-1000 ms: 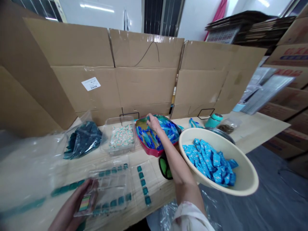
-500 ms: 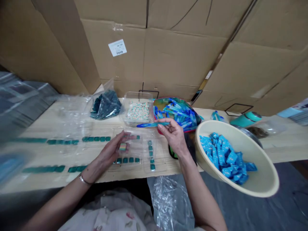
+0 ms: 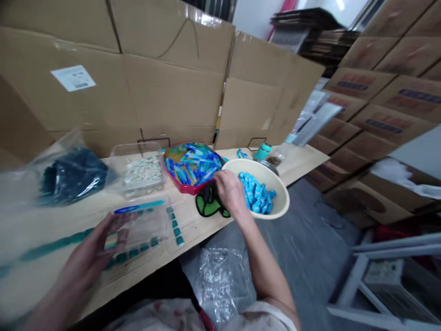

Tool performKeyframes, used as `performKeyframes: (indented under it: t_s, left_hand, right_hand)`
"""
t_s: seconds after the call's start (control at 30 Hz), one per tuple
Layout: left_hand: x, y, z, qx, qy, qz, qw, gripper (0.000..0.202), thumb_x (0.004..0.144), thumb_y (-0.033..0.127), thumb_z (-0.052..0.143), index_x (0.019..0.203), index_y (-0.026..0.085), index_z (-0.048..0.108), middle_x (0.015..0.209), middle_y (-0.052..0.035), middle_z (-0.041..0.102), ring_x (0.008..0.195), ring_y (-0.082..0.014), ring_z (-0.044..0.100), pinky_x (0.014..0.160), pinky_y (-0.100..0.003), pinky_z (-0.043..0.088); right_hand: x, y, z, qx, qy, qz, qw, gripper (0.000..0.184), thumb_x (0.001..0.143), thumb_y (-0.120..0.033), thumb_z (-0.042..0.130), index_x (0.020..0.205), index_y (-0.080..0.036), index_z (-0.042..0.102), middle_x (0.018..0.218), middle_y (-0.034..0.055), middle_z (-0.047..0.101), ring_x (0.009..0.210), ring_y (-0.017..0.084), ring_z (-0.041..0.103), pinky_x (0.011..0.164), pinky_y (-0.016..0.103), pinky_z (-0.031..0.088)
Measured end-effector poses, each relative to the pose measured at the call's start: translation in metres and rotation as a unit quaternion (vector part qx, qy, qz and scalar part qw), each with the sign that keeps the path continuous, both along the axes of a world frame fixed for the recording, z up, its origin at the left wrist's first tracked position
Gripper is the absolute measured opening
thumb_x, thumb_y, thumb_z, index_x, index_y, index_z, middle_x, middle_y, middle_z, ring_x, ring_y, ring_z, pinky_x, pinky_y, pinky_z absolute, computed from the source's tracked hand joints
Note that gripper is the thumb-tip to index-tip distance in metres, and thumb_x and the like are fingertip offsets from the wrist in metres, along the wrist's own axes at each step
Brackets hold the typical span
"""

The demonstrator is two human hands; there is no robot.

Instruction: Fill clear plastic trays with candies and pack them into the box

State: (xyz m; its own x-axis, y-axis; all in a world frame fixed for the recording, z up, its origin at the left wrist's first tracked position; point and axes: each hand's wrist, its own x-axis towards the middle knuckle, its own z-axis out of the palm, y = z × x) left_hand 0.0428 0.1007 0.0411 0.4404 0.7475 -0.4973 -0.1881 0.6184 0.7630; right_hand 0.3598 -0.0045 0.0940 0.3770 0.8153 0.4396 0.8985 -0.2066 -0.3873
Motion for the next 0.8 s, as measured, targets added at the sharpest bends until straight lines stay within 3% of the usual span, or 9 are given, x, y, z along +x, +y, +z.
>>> performKeyframes:
  t_s: [0.07,0.1,0.17,0.37,0.5,0.57,0.63,0.7,0.8]
  left_hand:
    - [-0.002,-0.001,-0.001,0.000,0.010,-0.002,1.000,0.046,0.070,0.045,0.071,0.109,0.023,0.062,0.108,-0.0035,0.067,0.060,-0.0087,0.056,0.054,-0.020,0.050]
    - [-0.002,-0.003,-0.001,0.000,0.013,-0.004,1.000,0.046,0.070,0.045,0.071,0.110,0.024,0.061,0.107,-0.0031,0.067,0.060,-0.0090,0.056,0.054,-0.020,0.050]
    - [0.001,-0.007,0.000,0.002,0.012,-0.004,1.000,0.046,0.070,0.045,0.071,0.110,0.024,0.061,0.107,-0.0032,0.067,0.059,-0.0091,0.055,0.052,-0.021,0.049]
    - [0.009,-0.018,0.004,0.035,-0.022,-0.027,0.999,0.040,0.075,0.044,0.066,0.106,0.018,0.060,0.110,-0.0072,0.065,0.057,-0.0080,0.052,0.049,-0.021,0.047]
    - [0.006,-0.022,0.000,0.059,-0.068,-0.021,0.996,0.037,0.079,0.044,0.062,0.105,0.017,0.059,0.107,-0.0094,0.066,0.055,-0.0084,0.052,0.048,-0.022,0.046]
    - [0.004,-0.022,-0.004,0.066,-0.077,-0.015,0.995,0.037,0.080,0.044,0.061,0.104,0.016,0.060,0.106,-0.0100,0.066,0.055,-0.0089,0.053,0.048,-0.022,0.047]
    - [0.001,-0.023,-0.008,0.078,-0.088,-0.011,0.993,0.037,0.080,0.045,0.060,0.103,0.016,0.059,0.107,-0.0108,0.066,0.055,-0.0095,0.054,0.047,-0.023,0.047]
    - [-0.001,-0.026,-0.012,0.090,-0.102,-0.010,0.991,0.037,0.081,0.046,0.059,0.104,0.016,0.059,0.109,-0.0115,0.065,0.054,-0.0097,0.054,0.048,-0.024,0.048]
    - [-0.006,-0.033,-0.016,0.103,-0.113,-0.004,0.988,0.039,0.082,0.048,0.056,0.103,0.016,0.057,0.110,-0.0121,0.064,0.055,-0.0099,0.055,0.050,-0.025,0.049]
  right_hand:
    - [0.045,-0.021,0.002,-0.162,-0.042,-0.143,0.975,0.020,0.088,-0.023,0.048,0.083,-0.020,0.067,0.092,0.0128,0.068,0.095,0.026,0.062,0.085,0.037,0.045]
    - [0.065,-0.029,-0.001,-0.248,-0.036,-0.178,0.952,0.015,0.084,-0.022,0.054,0.077,-0.020,0.067,0.086,0.0128,0.068,0.092,0.028,0.062,0.082,0.037,0.046]
    - [0.096,-0.038,-0.011,-0.310,-0.022,-0.199,0.930,0.007,0.072,-0.019,0.067,0.066,-0.018,0.065,0.075,0.0125,0.068,0.084,0.030,0.064,0.075,0.036,0.047]
    - [0.128,-0.046,-0.046,-0.296,-0.011,-0.174,0.939,0.011,0.063,-0.014,0.069,0.056,-0.017,0.061,0.060,0.0128,0.065,0.069,0.026,0.064,0.067,0.035,0.047]
    - [0.127,-0.053,-0.045,-0.229,-0.018,-0.158,0.960,0.017,0.073,-0.025,0.060,0.056,-0.025,0.058,0.059,0.0104,0.062,0.071,0.028,0.064,0.073,0.045,0.047]
    - [0.113,-0.051,-0.036,-0.137,0.000,-0.144,0.980,0.016,0.078,-0.036,0.055,0.065,-0.030,0.061,0.066,0.0095,0.064,0.077,0.031,0.065,0.078,0.052,0.046]
    - [0.079,-0.044,-0.023,-0.049,0.056,-0.073,0.995,0.016,0.080,-0.045,0.053,0.078,-0.034,0.065,0.076,0.0097,0.067,0.080,0.030,0.065,0.077,0.051,0.049]
    - [0.028,-0.033,-0.012,-0.011,0.103,0.070,0.992,0.020,0.082,-0.051,0.053,0.091,-0.037,0.066,0.089,0.0071,0.069,0.085,0.028,0.065,0.078,0.046,0.052]
    - [-0.056,-0.011,-0.004,-0.049,0.110,0.262,0.958,0.025,0.083,-0.046,0.057,0.100,-0.031,0.067,0.095,0.0039,0.069,0.084,0.023,0.065,0.077,0.038,0.053]
